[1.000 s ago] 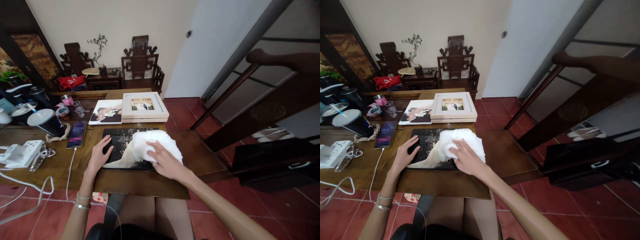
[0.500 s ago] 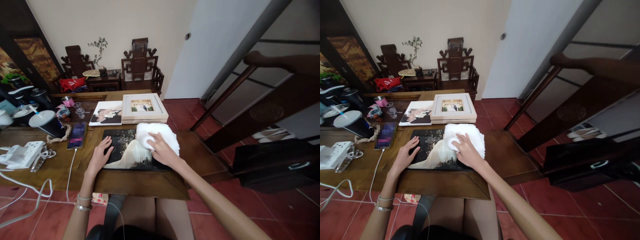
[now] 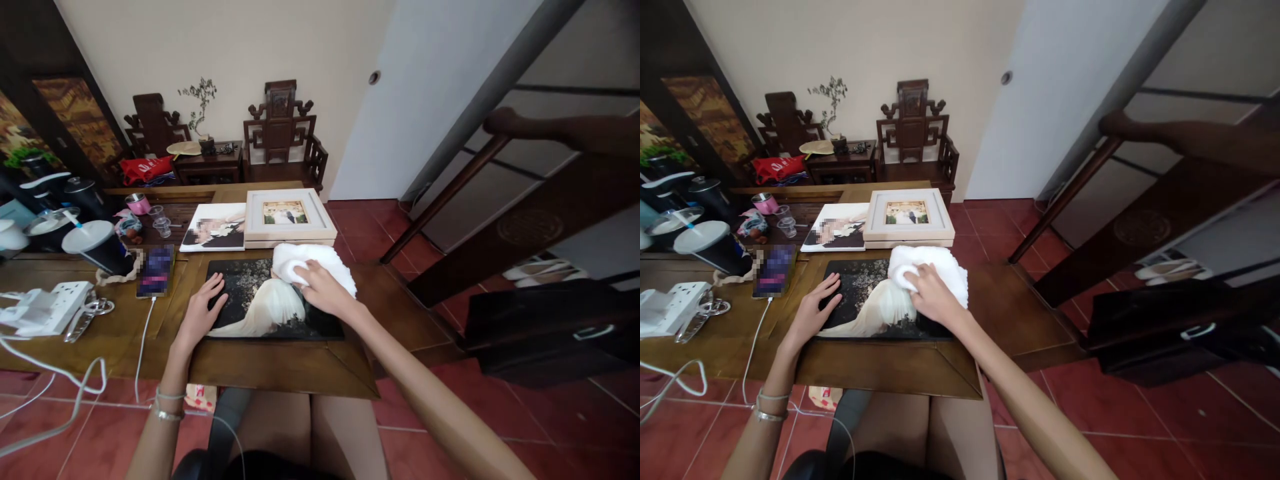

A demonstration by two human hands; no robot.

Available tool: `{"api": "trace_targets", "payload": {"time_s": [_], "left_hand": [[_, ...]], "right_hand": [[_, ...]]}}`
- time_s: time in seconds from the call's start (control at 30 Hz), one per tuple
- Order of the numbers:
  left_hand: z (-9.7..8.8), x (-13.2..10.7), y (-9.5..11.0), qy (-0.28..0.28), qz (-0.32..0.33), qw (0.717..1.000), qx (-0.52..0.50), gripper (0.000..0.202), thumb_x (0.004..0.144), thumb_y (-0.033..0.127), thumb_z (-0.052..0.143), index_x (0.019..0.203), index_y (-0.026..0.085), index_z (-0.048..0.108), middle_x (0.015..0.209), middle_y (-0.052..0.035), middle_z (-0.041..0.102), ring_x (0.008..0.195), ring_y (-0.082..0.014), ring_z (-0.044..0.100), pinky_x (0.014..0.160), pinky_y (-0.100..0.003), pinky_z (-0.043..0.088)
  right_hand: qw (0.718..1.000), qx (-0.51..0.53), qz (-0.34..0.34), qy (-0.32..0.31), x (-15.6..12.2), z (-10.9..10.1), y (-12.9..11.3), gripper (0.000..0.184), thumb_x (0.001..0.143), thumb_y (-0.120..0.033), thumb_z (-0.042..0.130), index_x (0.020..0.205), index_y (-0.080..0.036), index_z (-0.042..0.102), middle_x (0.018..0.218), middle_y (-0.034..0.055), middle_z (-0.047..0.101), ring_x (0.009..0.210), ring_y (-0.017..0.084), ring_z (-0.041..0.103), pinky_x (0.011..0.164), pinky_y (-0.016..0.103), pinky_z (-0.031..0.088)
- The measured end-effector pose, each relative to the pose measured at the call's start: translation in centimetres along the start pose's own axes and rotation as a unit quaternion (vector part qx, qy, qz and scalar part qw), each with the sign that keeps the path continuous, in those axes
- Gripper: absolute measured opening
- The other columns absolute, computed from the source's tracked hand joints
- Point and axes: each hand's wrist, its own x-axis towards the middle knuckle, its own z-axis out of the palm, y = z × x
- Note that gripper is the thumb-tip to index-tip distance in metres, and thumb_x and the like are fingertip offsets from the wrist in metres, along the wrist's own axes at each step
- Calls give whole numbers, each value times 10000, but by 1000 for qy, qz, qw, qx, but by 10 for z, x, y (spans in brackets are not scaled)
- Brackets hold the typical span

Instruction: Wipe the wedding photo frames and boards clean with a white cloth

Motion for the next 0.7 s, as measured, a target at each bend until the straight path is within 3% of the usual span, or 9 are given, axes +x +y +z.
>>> {"api": "trace_targets", "payload": {"time_s": [0.17, 0.3, 0.4, 0.57, 0.7], "left_hand": [[-4, 2, 4, -30, 1, 1000, -4, 465, 929, 397, 455, 1278, 113, 570, 1422, -141, 475, 1374, -236, 366, 1140, -442, 289], [-2, 1, 3, -24, 1, 1000, 1, 485, 943, 383, 428, 1363, 146, 482, 1482, -123, 397, 1392, -222, 335, 1146, -430, 273], [0, -1, 0, -19, 3, 1000, 5, 496, 950, 381, 411, 1394, 163, 440, 1511, -116, 352, 1406, -218, 307, 1154, -424, 256], [1, -3, -3, -24, -8, 1000, 6, 492, 970, 376, 345, 1409, 166, 412, 1514, -120, 351, 1417, -212, 288, 1159, -439, 241], [2, -4, -4, -25, -16, 1000, 6, 464, 973, 358, 325, 1389, 182, 431, 1494, -119, 387, 1407, -209, 310, 1156, -456, 242]], "right_hand": [[998, 8, -65, 2, -56, 17, -27, 350, 639, -49, 468, 939, -180, 592, 1230, 169, 562, 1297, 321, 362, 1075, 610, 242], [994, 25, -101, -29, -81, 9, -39, 355, 605, -32, 460, 893, -190, 595, 1324, 150, 531, 1365, 299, 310, 1121, 607, 180], [995, 35, -91, -32, -67, -1, -30, 349, 619, -39, 451, 900, -194, 589, 1300, 169, 543, 1328, 292, 374, 1104, 586, 240], [999, 23, -49, 7, -14, -3, 4, 222, 727, -73, 420, 857, -184, 563, 1170, 184, 584, 1183, 313, 477, 995, 557, 381], [999, 11, -33, 22, -2, 9, 13, 292, 684, -64, 441, 920, -173, 575, 1145, 177, 593, 1222, 343, 422, 1005, 612, 327]]}}
